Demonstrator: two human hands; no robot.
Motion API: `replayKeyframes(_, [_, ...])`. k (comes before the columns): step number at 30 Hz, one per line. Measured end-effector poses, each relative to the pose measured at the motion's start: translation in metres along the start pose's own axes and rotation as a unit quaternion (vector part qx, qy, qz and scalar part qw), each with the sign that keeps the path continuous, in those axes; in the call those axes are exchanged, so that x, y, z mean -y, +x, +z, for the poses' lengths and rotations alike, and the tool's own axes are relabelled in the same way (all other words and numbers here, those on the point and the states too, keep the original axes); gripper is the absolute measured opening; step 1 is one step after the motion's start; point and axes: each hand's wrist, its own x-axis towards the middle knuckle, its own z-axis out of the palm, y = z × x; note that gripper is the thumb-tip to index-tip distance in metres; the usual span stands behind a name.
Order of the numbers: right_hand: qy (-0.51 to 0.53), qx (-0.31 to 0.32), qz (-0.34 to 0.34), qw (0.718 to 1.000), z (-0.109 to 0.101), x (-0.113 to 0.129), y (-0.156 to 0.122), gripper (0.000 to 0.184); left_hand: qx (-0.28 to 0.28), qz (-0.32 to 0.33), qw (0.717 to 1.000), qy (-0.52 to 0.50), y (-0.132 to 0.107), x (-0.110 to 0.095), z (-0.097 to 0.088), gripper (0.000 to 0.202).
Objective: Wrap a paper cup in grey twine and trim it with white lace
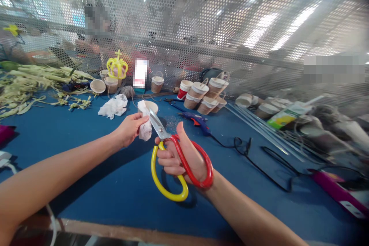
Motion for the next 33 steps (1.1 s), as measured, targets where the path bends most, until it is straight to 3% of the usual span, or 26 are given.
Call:
replayKeyframes(24, [0.037, 0.026, 0.015, 0.999, -0.0019, 0.0028, 0.0015, 0.069, 0.015, 0.0, 1.0, -0.001, -0.0047, -0.0007, 0.0, 0.005])
replayKeyframes(33, [-0.017, -0.033, 0.004, 0.999, 0.0014, -0.0023, 0.0008, 0.066, 0.022, 0.008, 0.999, 0.022, -0.0048, -0.0027, -0.0031, 0.013])
